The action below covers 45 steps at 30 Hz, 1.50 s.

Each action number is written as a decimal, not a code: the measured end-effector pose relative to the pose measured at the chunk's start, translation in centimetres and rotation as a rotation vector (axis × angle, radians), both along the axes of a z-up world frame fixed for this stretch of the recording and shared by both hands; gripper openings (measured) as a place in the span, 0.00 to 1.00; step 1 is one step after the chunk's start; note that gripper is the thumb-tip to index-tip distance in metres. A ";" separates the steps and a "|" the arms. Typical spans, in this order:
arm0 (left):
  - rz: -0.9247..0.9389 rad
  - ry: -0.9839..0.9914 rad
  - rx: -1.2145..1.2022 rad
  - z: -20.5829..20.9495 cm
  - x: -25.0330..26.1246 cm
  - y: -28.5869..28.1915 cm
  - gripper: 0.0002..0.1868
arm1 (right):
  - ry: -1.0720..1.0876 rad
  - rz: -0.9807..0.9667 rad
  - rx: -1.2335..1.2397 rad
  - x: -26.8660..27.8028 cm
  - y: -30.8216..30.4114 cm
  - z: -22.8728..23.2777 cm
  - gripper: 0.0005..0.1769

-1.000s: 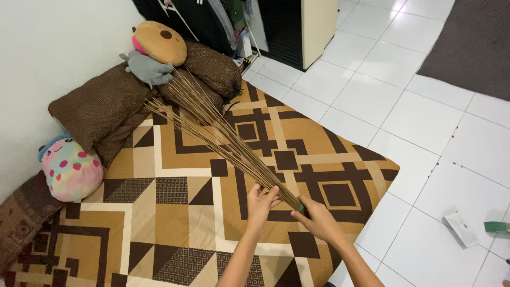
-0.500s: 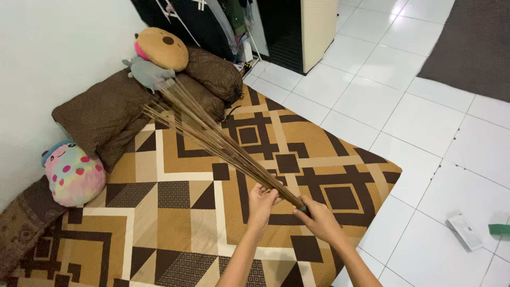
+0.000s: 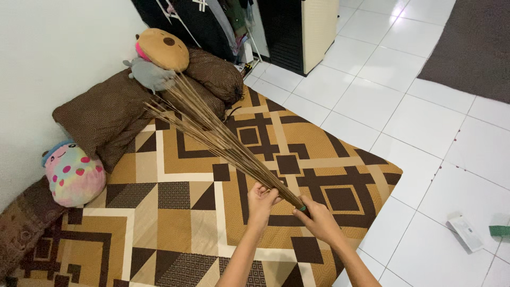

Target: The person uses a traditional straw broom to pat and smooth a patterned bedspread on a low bed. They repeatedly sweep and pat the surface, then lift and reposition two plush toys on the bed before placing them back down.

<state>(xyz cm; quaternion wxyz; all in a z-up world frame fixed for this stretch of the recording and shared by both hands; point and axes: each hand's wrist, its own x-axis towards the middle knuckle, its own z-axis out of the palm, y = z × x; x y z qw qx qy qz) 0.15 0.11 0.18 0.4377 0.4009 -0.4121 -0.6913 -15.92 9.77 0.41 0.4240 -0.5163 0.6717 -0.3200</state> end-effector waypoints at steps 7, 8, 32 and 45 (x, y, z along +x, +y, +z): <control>0.059 -0.120 0.041 0.9 0.2 0.1 0.11 | 0.014 -0.024 0.047 -0.1 -0.1 0.3 0.20; 0.069 -0.134 0.056 0.8 0.2 0.0 0.12 | 0.013 -0.027 0.060 -0.1 -0.1 0.3 0.21; 0.092 -0.134 0.062 0.7 1.0 -2.1 0.13 | 0.216 0.011 0.084 0.0 -1.4 -3.5 0.20; -0.012 -0.057 0.185 -3.7 0.0 -3.2 0.24 | -0.037 0.037 0.177 -1.3 -1.5 -7.9 0.21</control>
